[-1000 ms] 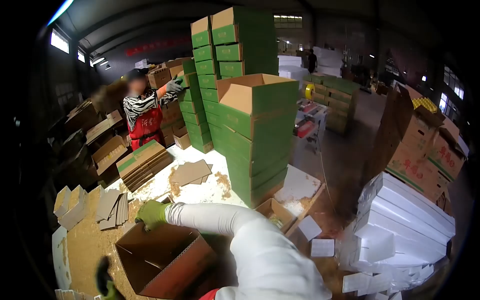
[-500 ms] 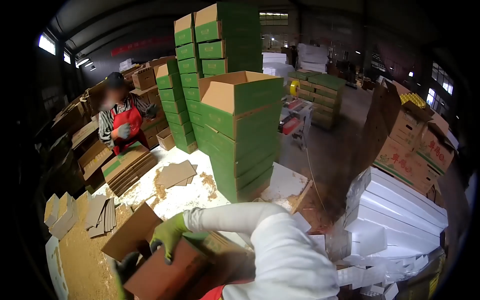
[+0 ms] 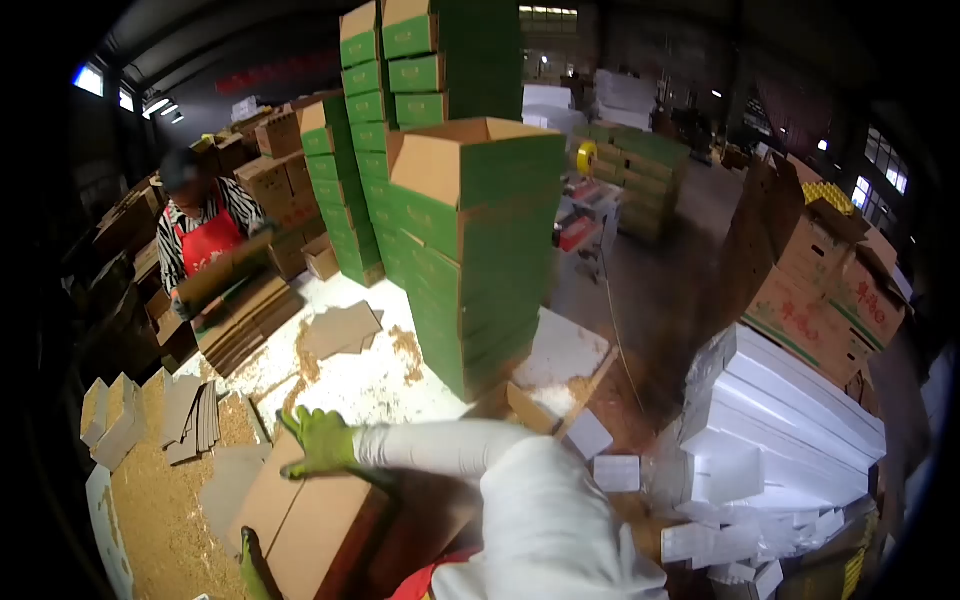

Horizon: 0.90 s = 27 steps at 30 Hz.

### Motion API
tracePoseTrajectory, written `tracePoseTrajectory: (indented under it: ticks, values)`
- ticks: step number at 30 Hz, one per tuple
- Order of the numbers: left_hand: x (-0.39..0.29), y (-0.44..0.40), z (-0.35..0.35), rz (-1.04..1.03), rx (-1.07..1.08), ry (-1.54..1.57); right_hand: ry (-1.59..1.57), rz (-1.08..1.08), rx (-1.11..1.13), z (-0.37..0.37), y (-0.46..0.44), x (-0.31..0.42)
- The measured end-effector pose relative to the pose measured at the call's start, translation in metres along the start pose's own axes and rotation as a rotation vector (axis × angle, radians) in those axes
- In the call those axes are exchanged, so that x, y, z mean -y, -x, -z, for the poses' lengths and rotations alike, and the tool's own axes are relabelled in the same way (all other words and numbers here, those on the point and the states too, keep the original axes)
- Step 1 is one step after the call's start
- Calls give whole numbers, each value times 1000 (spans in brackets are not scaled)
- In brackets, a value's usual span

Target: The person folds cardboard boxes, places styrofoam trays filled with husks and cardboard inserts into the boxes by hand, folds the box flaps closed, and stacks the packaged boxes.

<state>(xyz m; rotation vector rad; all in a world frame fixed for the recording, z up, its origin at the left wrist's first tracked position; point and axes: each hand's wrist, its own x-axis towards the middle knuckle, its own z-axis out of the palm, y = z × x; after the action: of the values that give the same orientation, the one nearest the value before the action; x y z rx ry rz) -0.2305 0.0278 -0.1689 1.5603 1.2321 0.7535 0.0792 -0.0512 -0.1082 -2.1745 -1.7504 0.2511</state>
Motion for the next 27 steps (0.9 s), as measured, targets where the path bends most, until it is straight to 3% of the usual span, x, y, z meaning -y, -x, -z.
tracePoseTrajectory:
  ticks: [1, 3, 4, 5, 6, 7, 8, 9, 10, 11, 12, 13, 15, 17, 18, 19, 21, 23, 24, 26, 27]
  values:
    - [79, -38, 14, -282, 114, 204, -123, -152, 185, 29, 1, 1]
    - [-6, 4, -6, -146, 4, 102, -479, -99, 721, 98, 20, 0]
    - [-50, 26, -16, -74, -44, 56, -391, -19, 352, 69, 22, -30]
    - [-55, 43, -19, -299, -179, -33, -464, -112, 832, 21, 6, -95]
    - [-75, 69, -23, -336, -155, -3, -665, -187, 822, 45, 29, -84]
    - [-63, 80, -22, -475, -211, -167, -927, -304, 756, 66, 59, -66]
    - [-53, 92, -17, -510, -91, -301, -1175, -414, 680, 71, 76, -54]
    - [-77, 93, -6, -683, -35, -415, -1370, -507, 580, 70, 91, -44]
    - [-32, 88, 3, -787, 67, -405, -1347, -400, 297, 38, 113, -38]
    - [-47, 109, 4, -367, 196, 197, -1319, -308, 174, 19, 132, -33]
    - [-30, 109, 4, -306, 161, 399, -1126, -162, 81, -14, 143, -38]
    - [-34, 106, 6, 63, 46, 606, -883, -30, 83, -54, 166, -64]
    - [-52, 103, 29, 221, 245, -212, -489, 128, 123, -105, 197, -101]
    - [-28, 124, -7, -75, -28, -483, -533, 68, 160, -63, 176, -102]
    - [-31, 130, -12, -81, -51, -561, -698, -3, 88, -26, 150, -91]
    - [-35, 130, -14, -2, -20, -513, -851, -25, 9, 10, 121, -71]
    - [-23, 129, -22, -38, -37, -471, -914, 40, 2, 35, 76, -26]
    - [-16, 127, -6, -39, 2, -299, -456, 144, 45, -4, 52, 1]
    - [-11, 124, 6, -44, 12, -212, -106, 312, -52, -14, 48, 17]
    - [58, 111, 43, -120, -435, -163, -118, 310, -20, -16, 38, 11]
    - [81, 104, 82, 69, -750, -295, -98, 316, -26, -18, 40, 3]
